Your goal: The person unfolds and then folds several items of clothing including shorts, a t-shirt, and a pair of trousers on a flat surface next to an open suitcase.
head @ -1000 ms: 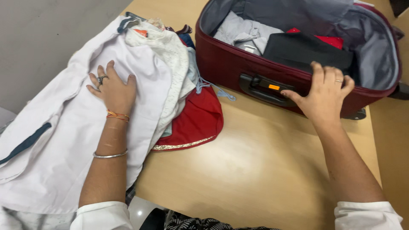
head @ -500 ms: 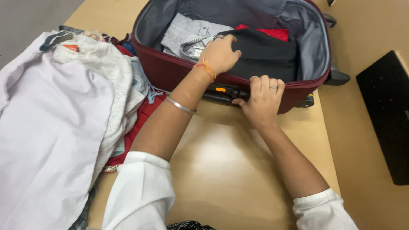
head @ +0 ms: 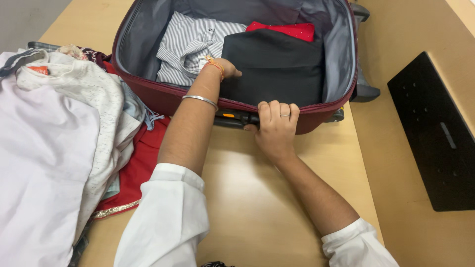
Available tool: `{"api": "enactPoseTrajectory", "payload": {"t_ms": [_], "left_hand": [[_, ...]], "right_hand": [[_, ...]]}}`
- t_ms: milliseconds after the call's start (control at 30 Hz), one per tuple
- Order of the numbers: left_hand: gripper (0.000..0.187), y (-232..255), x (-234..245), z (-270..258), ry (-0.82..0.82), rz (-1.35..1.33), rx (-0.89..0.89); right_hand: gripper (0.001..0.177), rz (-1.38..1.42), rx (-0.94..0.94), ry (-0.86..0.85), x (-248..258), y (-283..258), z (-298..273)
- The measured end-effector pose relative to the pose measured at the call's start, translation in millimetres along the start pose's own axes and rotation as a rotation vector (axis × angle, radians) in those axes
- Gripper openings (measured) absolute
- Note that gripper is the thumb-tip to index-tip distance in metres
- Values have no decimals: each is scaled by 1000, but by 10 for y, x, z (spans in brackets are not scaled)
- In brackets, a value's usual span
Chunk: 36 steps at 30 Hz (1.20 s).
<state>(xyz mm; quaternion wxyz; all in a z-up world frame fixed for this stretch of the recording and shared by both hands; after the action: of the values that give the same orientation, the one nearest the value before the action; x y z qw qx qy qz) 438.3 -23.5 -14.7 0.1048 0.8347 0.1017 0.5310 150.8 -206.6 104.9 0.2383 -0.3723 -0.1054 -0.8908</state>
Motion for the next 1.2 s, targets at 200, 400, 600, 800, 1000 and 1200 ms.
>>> {"api": "enactPoseTrajectory", "payload": {"t_ms": [200, 400, 600, 800, 1000, 1200], "left_hand": [[71, 142, 58, -380, 6, -235, 30], [73, 370, 66, -675, -67, -635, 35], [62, 909, 424, -1112, -46, -1249, -516], [43, 1279, 961, -1554, 68, -1666, -890], [28, 1382, 1198, -2266, -40, -1797, -1189], [32, 991, 943, -3535, -123, -1873, -1346]], "right_hand": [[72, 8, 24, 27, 37, 15, 20], [71, 29, 9, 22, 17, 74, 96], [75, 40, -20, -8, 11, 134, 216], [81, 34, -7, 1, 25, 129, 233], [89, 62, -140, -261, -10, 168, 332], [96, 401, 8, -39, 182, 240, 662]]}}
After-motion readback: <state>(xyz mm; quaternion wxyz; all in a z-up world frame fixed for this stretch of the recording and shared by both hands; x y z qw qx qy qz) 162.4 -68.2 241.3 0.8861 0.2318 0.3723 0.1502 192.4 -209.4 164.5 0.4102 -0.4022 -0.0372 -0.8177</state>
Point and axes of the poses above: each hand's wrist, its own z-axis towards the middle knuckle, its own x-axis out of the back of the hand, y = z × x, the point moved 7 cm from there along z, towards the middle knuckle, and after that the axes turned 3 degrees about -y, right-handed, at the moved point
